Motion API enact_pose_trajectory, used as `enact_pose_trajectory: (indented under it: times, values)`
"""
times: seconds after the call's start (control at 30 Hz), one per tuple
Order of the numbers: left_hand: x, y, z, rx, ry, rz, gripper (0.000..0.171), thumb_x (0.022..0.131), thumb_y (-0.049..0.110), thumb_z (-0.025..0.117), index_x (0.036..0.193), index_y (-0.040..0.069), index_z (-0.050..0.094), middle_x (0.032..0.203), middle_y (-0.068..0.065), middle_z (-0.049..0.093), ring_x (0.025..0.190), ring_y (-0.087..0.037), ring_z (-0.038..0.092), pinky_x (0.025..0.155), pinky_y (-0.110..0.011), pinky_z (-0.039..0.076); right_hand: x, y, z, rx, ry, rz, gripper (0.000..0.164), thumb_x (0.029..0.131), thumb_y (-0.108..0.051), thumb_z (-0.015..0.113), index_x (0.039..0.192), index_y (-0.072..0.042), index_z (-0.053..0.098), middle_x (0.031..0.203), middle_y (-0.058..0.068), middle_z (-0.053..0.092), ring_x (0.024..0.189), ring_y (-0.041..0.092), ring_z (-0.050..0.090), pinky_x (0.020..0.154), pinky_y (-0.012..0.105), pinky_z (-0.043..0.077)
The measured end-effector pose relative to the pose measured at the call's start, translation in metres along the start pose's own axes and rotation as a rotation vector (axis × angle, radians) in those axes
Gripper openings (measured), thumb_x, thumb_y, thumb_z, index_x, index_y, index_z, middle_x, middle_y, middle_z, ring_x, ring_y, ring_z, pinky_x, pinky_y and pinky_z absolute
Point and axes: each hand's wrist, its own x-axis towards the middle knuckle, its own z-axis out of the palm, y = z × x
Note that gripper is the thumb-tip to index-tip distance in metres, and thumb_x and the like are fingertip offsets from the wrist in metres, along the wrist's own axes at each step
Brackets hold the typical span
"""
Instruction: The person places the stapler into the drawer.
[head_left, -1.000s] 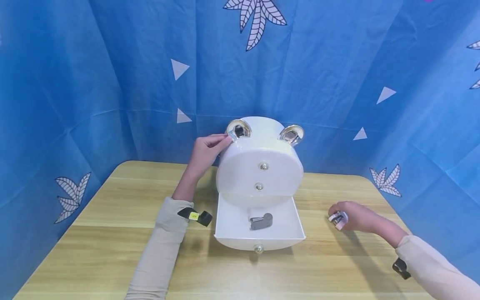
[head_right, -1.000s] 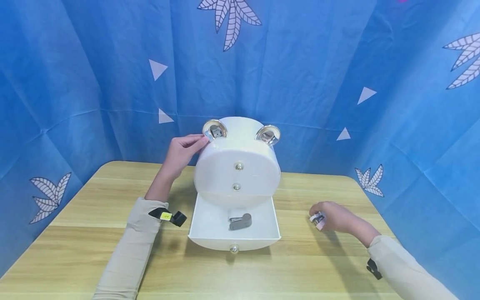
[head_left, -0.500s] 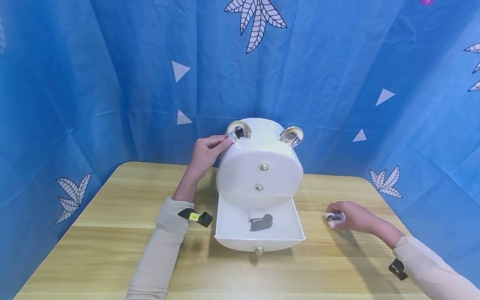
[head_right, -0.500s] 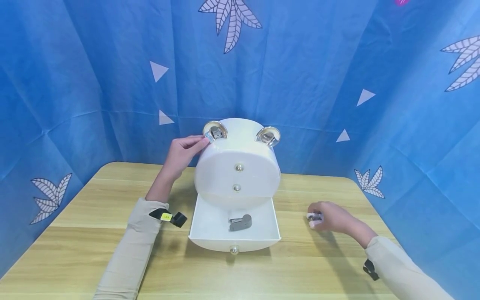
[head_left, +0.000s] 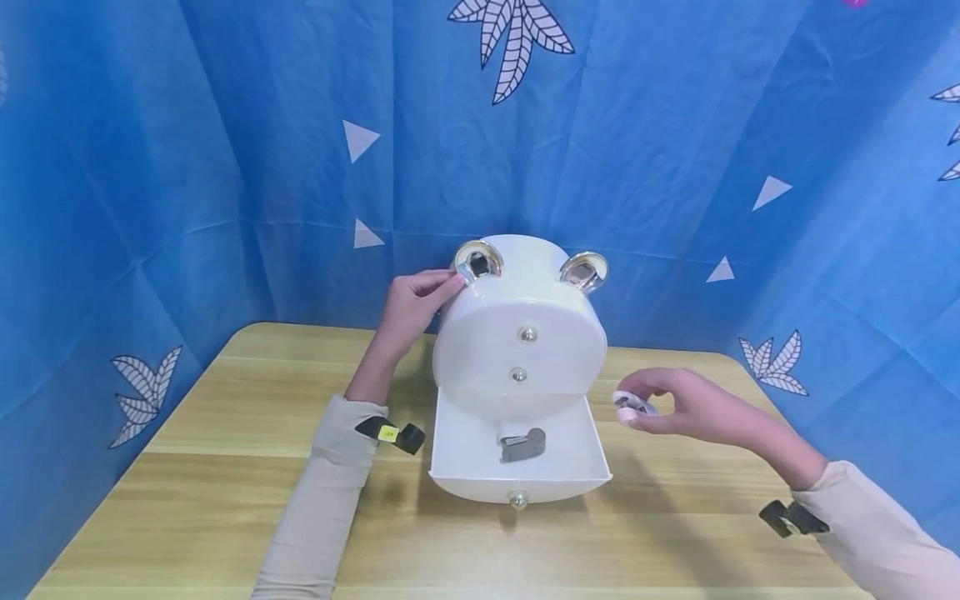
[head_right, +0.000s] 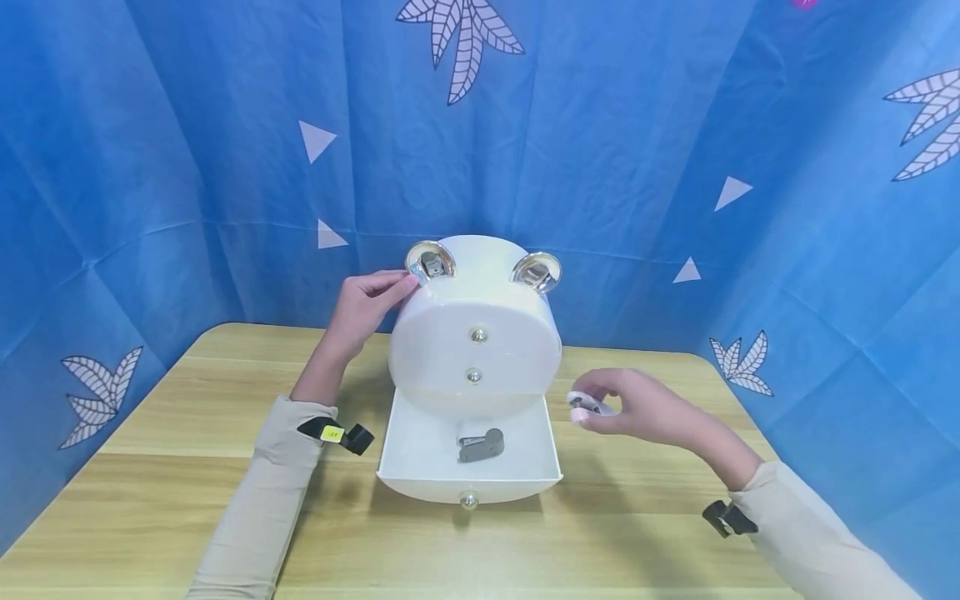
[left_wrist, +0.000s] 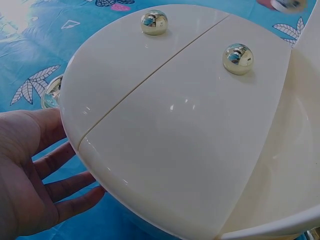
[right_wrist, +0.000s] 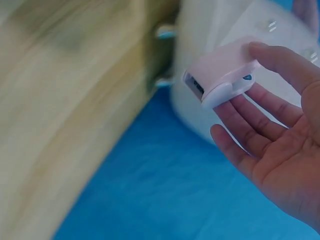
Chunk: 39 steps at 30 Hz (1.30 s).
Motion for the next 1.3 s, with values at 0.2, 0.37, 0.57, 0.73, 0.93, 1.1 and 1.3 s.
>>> enact_pose_trajectory:
  times: [0.2,0.37,0.57,0.73,0.93,1.1,1.3]
  values:
    - [0.000,0.001,0.000,-0.002,0.003,-0.002,0.037,0.094,0.034,0.074,0.121,0.009,0.075,0.129,-0.009,0.072,0.126,-0.023,0.064,0.100,-0.040,0.058,0.015,-0.041,-0.005,-0.045,-0.054,-0.090,0.031,0.092,-0.027,0.077,0.119,-0.012,0.072,0.097,-0.014,0.068,0.088,0.005,0.061,0.076,0.024,0.055]
    - [-0.001,0.001,0.000,0.003,0.002,-0.012,0.038,0.094,0.035,0.074,0.122,0.009,0.075,0.130,-0.009,0.071,0.126,-0.024,0.064,0.100,-0.042,0.057,0.028,-0.063,0.001,-0.087,-0.150,-0.167,0.029,0.096,-0.024,0.072,0.120,-0.008,0.072,0.097,-0.009,0.067,0.086,0.006,0.060,0.075,0.026,0.055]
    - [-0.001,0.001,-0.001,0.000,0.002,-0.014,0.038,0.094,0.034,0.074,0.122,0.009,0.075,0.130,-0.010,0.071,0.126,-0.024,0.064,0.101,-0.043,0.057,0.041,-0.079,0.012,-0.158,-0.228,-0.237,0.020,0.094,-0.017,0.073,0.113,-0.011,0.073,0.093,-0.004,0.067,0.080,0.007,0.059,0.070,0.023,0.054]
    - [-0.001,0.002,-0.001,-0.010,0.001,-0.009,0.037,0.094,0.033,0.075,0.121,0.008,0.075,0.129,-0.010,0.072,0.126,-0.023,0.064,0.101,-0.042,0.057,0.051,-0.084,0.023,-0.220,-0.297,-0.261,0.013,0.092,-0.013,0.074,0.105,-0.012,0.072,0.085,-0.005,0.062,0.075,0.008,0.054,0.067,0.019,0.049]
    - [0.000,0.002,0.000,-0.014,0.001,-0.008,0.036,0.094,0.033,0.075,0.121,0.009,0.076,0.129,-0.010,0.072,0.126,-0.024,0.064,0.101,-0.043,0.057,0.063,-0.089,0.037,-0.237,-0.377,-0.263,0.008,0.093,-0.014,0.073,0.101,-0.013,0.072,0.092,-0.001,0.066,0.077,0.006,0.055,0.070,0.020,0.050]
    - [-0.001,0.002,-0.001,-0.009,-0.005,-0.024,0.037,0.094,0.033,0.075,0.122,0.009,0.075,0.130,-0.010,0.071,0.128,-0.024,0.063,0.103,-0.043,0.056,0.068,-0.091,0.045,-0.222,-0.435,-0.220,0.003,0.095,-0.017,0.071,0.095,-0.014,0.071,0.091,-0.003,0.065,0.075,0.004,0.053,0.071,0.020,0.049]
    - [0.000,0.002,-0.002,-0.008,-0.011,-0.030,0.038,0.094,0.036,0.075,0.122,0.010,0.075,0.130,-0.009,0.071,0.128,-0.024,0.063,0.103,-0.043,0.056,0.072,-0.088,0.053,-0.239,-0.449,-0.171,0.006,0.094,-0.020,0.073,0.092,-0.015,0.071,0.089,-0.001,0.065,0.072,0.004,0.051,0.069,0.021,0.048]
